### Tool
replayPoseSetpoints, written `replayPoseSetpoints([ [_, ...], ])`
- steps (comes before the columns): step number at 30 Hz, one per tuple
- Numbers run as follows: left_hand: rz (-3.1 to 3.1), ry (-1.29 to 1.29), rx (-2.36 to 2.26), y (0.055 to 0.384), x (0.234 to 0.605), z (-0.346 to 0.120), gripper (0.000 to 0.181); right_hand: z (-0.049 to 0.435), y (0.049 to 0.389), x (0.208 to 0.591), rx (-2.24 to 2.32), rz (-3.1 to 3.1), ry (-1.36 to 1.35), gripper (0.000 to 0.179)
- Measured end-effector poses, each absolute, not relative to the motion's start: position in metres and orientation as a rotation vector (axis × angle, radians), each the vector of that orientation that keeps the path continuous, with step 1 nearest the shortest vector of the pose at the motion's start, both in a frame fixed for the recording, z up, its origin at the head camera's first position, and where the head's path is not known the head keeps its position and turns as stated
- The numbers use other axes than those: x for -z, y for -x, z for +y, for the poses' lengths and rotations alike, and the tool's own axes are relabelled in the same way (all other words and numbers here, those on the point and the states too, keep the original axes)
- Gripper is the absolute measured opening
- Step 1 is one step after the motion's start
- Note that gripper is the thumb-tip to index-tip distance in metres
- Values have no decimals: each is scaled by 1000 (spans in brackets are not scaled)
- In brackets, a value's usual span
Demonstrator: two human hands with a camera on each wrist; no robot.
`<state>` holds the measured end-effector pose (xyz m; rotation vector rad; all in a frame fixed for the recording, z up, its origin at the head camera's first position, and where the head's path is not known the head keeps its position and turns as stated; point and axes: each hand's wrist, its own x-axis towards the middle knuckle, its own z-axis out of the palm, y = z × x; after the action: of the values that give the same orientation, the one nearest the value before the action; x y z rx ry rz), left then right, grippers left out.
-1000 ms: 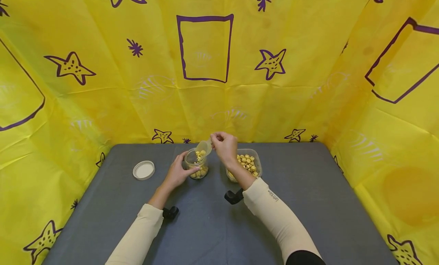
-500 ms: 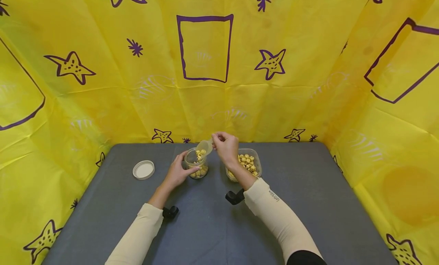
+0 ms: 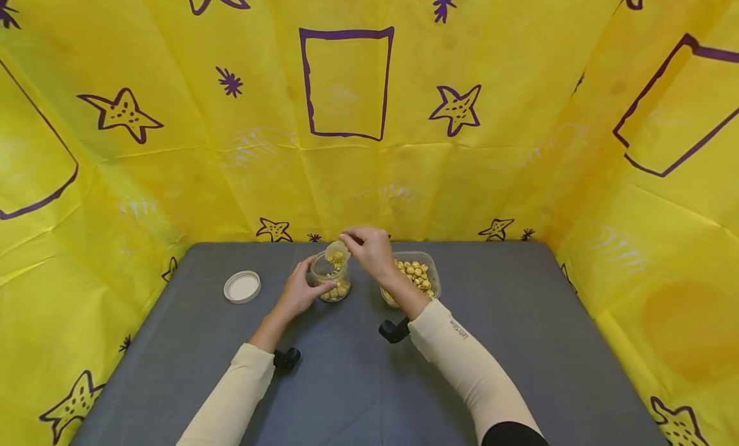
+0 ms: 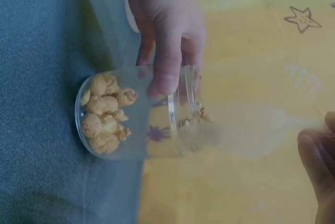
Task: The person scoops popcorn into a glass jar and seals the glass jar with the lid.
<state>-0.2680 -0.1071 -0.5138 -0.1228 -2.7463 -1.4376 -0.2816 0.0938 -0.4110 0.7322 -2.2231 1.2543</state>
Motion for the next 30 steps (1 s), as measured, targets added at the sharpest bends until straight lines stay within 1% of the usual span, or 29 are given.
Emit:
replayPoseSetpoints([
  [4, -2746, 117, 1442, 268, 515, -108, 90, 93, 282, 411, -1276, -2260, -749, 15],
  [10, -2744, 131, 1446, 268, 514, -109, 90, 89, 285, 407, -1140, -2354, -963, 17],
  [12, -2743, 137, 1450, 268, 514, -108, 90, 87, 285, 406, -1109, -2364, -971, 17],
  [15, -2741, 140, 1455, 268, 515, -108, 91, 85, 284, 406, -1163, -2370, -832, 17],
  [20, -2736, 127, 1448, 268, 515, -106, 91, 85, 285, 406, -1434, -2318, -448, 19],
  [23, -2732, 120, 1431, 269, 515, -106, 91, 86, 288, 404, -1598, -2253, -277, 20],
  [30, -2732, 124, 1421, 269, 516, -107, 91, 89, 291, 407, -1808, -2207, -80, 21],
])
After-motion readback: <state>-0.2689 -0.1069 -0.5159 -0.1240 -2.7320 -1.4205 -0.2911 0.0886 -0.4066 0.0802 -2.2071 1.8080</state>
